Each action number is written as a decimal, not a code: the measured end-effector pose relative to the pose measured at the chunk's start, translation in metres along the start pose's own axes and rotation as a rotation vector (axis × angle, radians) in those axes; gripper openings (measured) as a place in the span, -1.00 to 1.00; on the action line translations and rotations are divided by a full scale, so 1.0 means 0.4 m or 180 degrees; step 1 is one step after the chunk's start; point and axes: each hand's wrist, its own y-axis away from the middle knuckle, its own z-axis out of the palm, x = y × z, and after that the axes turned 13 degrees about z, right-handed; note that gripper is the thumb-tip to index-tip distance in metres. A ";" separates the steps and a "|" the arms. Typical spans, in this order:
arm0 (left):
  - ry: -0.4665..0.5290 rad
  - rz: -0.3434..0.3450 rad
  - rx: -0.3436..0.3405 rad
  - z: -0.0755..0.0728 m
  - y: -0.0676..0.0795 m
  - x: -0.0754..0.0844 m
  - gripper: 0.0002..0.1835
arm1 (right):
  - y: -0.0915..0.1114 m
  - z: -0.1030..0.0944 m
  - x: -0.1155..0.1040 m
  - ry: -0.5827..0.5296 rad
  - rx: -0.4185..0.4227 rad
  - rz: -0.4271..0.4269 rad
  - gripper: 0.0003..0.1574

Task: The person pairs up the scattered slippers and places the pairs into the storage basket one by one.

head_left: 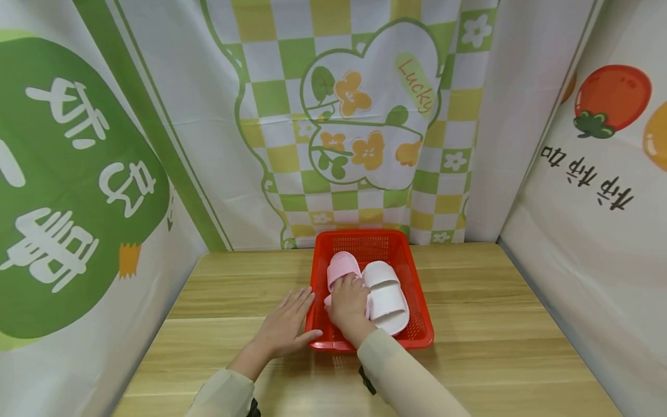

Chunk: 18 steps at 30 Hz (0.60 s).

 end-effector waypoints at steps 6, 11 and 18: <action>0.0033 0.0000 -0.0019 -0.008 0.002 -0.001 -0.10 | 0.000 -0.016 0.017 -0.0072 0.0047 -0.0122 -0.11; 0.0045 0.0022 -0.0008 -0.016 0.002 -0.006 -0.10 | 0.000 -0.039 0.040 -0.0146 0.0026 -0.0227 -0.10; -0.0037 0.0056 0.0018 -0.029 -0.004 -0.018 -0.10 | -0.007 -0.068 0.073 -0.0167 0.0108 -0.0361 -0.06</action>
